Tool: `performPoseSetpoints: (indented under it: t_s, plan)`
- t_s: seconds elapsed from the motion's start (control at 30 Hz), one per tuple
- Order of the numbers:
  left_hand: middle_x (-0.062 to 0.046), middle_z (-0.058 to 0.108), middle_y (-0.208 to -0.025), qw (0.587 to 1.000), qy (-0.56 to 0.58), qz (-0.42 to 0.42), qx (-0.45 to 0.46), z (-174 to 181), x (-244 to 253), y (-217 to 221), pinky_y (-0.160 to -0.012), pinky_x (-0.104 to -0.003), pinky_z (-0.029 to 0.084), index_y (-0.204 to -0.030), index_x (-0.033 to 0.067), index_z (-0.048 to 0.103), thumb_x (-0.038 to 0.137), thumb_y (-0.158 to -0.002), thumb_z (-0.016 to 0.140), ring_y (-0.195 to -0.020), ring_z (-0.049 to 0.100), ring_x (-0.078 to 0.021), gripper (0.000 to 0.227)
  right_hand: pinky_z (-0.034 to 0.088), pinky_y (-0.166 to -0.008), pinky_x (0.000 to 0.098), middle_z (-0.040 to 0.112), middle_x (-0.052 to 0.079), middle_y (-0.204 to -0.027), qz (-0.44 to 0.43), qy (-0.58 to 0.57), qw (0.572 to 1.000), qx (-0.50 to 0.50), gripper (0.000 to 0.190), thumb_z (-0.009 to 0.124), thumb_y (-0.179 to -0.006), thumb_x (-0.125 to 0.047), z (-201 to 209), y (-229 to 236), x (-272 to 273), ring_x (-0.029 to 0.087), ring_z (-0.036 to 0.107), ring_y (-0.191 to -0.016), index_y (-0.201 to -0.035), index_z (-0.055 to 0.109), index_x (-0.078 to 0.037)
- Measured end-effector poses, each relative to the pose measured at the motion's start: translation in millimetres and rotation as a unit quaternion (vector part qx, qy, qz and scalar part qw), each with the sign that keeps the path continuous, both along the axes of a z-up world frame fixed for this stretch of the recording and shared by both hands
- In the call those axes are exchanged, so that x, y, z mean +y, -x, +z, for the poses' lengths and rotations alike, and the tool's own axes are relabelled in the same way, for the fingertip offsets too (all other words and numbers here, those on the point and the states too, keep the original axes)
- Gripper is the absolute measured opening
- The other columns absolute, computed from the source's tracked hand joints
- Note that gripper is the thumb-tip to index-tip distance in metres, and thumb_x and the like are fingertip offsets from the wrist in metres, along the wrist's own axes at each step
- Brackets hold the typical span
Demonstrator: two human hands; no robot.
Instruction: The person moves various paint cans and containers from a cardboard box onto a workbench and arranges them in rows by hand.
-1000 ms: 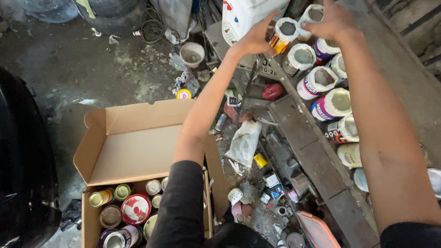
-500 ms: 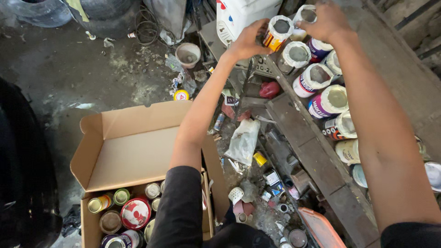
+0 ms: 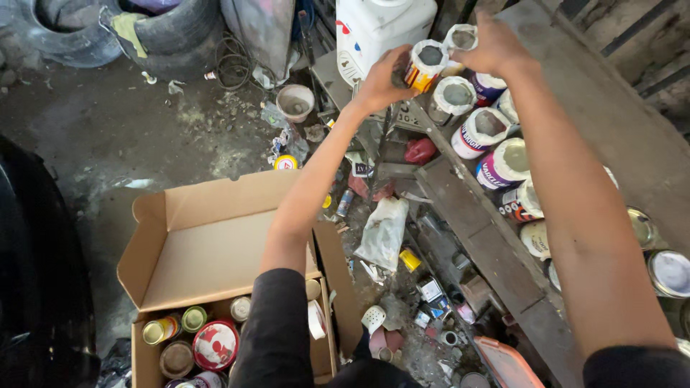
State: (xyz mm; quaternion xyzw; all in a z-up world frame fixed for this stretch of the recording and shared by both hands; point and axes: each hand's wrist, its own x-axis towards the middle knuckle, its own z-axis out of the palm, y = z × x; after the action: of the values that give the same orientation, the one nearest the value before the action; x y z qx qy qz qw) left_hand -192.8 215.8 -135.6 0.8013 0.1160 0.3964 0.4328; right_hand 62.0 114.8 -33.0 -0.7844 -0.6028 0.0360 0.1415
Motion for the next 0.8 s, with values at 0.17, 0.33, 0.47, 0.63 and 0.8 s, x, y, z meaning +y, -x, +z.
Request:
performPoseSetpoints:
  t_s: [0.17,0.33,0.47,0.63,0.8]
  plan:
    - [-0.015,0.046,-0.155,0.990,-0.135,0.050,-0.016,51.8,-50.6,24.7,-0.122,-0.043,0.043,-0.146,0.0146,0.049,0.010,-0.073,0.087,-0.145,0.047,-0.0353,0.083,0.042,-0.113,0.0504,0.051,0.030,-0.152,-0.031,0.072,0.996,-0.032,0.100,0.077,-0.083,-0.055,5.7,-41.2,-19.9,0.044,0.051,-0.139,-0.156,0.043,0.004]
    - [-0.014,0.049,-0.152,0.940,-0.329,0.034,0.082,91.0,-89.2,16.7,-0.119,-0.061,0.020,-0.140,0.0150,0.054,0.025,-0.066,0.088,-0.148,0.032,-0.0363,0.082,0.036,-0.105,0.0495,0.043,0.029,-0.149,-0.018,0.167,0.986,-0.001,0.112,0.083,-0.073,-0.065,11.6,-46.0,-46.6,0.042,0.044,-0.135,-0.149,0.040,0.005]
    - [-0.019,0.054,-0.144,0.915,-0.381,0.016,0.132,93.6,-93.0,-5.6,-0.117,-0.063,0.014,-0.140,0.0111,0.054,0.033,-0.062,0.086,-0.146,0.030,-0.0397,0.087,0.047,-0.107,0.0466,0.065,0.026,-0.139,-0.051,0.174,0.982,0.056,0.097,0.076,-0.074,-0.068,32.7,-13.9,-66.5,0.038,0.063,-0.128,-0.140,0.061,0.000]
    - [-0.019,0.068,-0.119,0.903,-0.387,0.016,0.186,87.8,-86.5,-17.9,-0.119,-0.063,0.011,-0.139,0.0055,0.056,0.038,-0.066,0.086,-0.139,0.039,-0.0380,0.086,0.047,-0.102,0.0467,0.063,0.026,-0.135,-0.023,0.139,0.990,0.033,0.090,0.077,-0.076,-0.067,35.4,-2.8,-63.1,0.040,0.061,-0.124,-0.136,0.063,-0.001]
    - [-0.017,0.070,-0.114,0.904,-0.378,0.016,0.202,88.2,-80.1,-18.7,-0.117,-0.064,0.010,-0.127,-0.0062,0.061,0.040,-0.062,0.086,-0.133,0.045,-0.0335,0.084,0.049,-0.099,0.0473,0.067,0.027,-0.129,-0.019,0.119,0.992,0.045,0.082,0.076,-0.078,-0.063,23.9,-8.5,-64.0,0.040,0.064,-0.119,-0.129,0.066,0.000]
